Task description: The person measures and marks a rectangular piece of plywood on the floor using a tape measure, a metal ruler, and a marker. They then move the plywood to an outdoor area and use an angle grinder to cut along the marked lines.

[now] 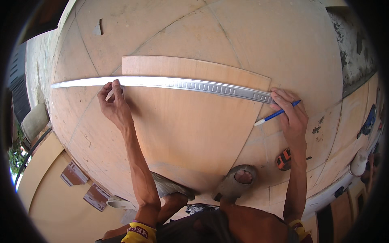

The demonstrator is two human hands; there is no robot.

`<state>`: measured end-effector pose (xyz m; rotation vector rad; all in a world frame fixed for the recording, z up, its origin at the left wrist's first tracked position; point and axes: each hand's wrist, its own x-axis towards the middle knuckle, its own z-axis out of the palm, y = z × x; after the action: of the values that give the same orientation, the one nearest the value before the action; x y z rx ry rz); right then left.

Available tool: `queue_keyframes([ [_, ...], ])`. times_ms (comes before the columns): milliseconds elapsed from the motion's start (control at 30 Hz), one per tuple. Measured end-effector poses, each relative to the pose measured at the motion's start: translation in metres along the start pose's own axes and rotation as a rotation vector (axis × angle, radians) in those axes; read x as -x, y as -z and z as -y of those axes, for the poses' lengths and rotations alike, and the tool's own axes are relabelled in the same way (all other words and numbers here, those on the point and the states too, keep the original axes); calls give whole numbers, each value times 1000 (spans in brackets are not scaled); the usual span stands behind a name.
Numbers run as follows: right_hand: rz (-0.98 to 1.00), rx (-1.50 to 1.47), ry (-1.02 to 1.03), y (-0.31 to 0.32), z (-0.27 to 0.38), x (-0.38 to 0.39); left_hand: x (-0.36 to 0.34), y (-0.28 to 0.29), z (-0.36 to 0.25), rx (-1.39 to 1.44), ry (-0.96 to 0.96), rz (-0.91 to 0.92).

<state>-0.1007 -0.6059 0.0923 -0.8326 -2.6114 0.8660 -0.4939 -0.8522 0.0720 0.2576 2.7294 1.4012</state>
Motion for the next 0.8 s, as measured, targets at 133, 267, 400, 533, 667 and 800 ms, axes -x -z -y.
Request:
queue_keyframes([
  [133, -17, 40, 9, 0, 2, -9, 11, -2, -11, -330, -74, -37],
  [267, -47, -8, 10, 0, -3, -5, 31, -11, -30, -531, -135, 85],
  [400, -48, -9, 4, 2, 0, -6, 51, -21, -33, -764, -162, 238],
  [533, -59, 1, 33, 2, 0, -7, 51, -23, -33, -763, -115, 274],
  [667, -63, 17, 50, 3, 1, -9, 51, -23, -31, -728, -100, 280],
  [800, -63, 8, 52, 3, 0, -9, 54, -24, -31, -714, -104, 279],
])
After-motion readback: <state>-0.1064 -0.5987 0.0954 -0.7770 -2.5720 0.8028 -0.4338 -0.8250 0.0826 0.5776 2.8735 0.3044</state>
